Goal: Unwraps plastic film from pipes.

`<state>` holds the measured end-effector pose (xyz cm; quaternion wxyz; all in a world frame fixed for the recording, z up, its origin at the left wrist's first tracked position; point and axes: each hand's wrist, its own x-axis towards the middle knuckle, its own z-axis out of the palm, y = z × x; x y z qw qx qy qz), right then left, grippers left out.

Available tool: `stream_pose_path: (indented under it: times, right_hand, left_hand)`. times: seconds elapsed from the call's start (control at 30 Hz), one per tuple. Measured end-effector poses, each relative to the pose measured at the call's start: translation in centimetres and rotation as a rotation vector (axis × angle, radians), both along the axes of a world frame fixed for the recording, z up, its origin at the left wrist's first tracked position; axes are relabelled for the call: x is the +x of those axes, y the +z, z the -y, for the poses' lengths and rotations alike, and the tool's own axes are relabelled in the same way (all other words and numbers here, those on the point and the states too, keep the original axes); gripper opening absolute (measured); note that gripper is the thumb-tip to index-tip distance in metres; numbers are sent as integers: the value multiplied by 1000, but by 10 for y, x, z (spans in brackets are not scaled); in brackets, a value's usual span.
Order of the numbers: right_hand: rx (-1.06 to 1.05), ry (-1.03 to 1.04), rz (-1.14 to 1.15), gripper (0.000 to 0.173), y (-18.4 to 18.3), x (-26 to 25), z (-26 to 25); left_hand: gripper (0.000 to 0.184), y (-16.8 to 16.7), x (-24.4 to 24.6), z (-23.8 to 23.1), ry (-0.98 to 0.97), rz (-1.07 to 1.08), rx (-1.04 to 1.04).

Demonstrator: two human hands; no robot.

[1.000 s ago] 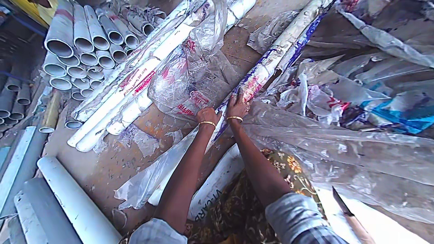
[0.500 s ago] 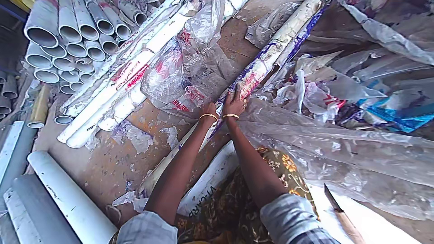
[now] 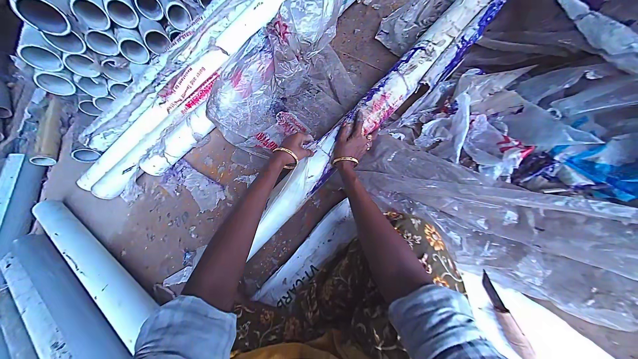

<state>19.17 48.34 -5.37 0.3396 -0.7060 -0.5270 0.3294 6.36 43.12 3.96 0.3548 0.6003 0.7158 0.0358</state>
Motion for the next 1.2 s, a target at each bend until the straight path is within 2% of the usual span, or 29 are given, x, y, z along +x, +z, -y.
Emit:
stream_pose_path:
  times: [0.07,0.13,0.2,0.23,0.27,0.37,0.43,0.53,0.67,0.73,0.83,0.9,0.93,1.0,1.03,1.1,1.2]
  right_hand:
    - [57,103,125,51,9,7,7]
    - [176,291,179,48,36,22,34]
    - [263,454,229,36,58,34,58]
    - [237,540,272,32,65,37,70]
    - [120,645,334,34,73,40,82]
    - [-340,877,511,61,75,33,100]
    - [-438,917,451,69,74,28,105]
    - [-503,857,22,66,63,23,113]
    - [-658,509,-848,64,63,26,135]
    - [-707,467,-1054,61,60,28,138]
    - [-742,641,-1047,62,61,27,133]
    - [-728,752,-897,59,70,28,126]
    - [-714,756,-812,52,73,31,123]
    - [-661,620,-721,32,76,41,119]
    - [-631,518,-716,27,73,47,117]
    - [-587,394,-731,28,62,57,110]
    - [-645,418,-698,32,54,61,106]
  left_hand:
    - [35,-2,0,-2,-4,-15,-2]
    - [37,-1,1,-1,-6,-30,-12]
    - [42,3,3,-1,4,-34,-40]
    - [41,5,3,-1,0,-39,-36]
    - [40,5,2,0,-2,-36,-26]
    - [42,5,1,4,34,-17,-16]
    - [41,5,-1,4,31,-36,-17]
    - [41,7,7,6,8,-79,-37]
    - [38,12,17,9,-19,-159,-27]
    - [44,12,20,13,-2,-188,-50]
    - [64,10,30,15,7,-276,-86]
    - [71,11,33,15,-2,-320,-103]
    - [70,12,32,17,-8,-319,-110]
    - [61,15,26,22,-17,-308,-119]
    - [55,17,28,26,-6,-339,-145]
    - [52,22,41,32,44,-428,-211]
    - [48,31,66,39,120,-520,-300]
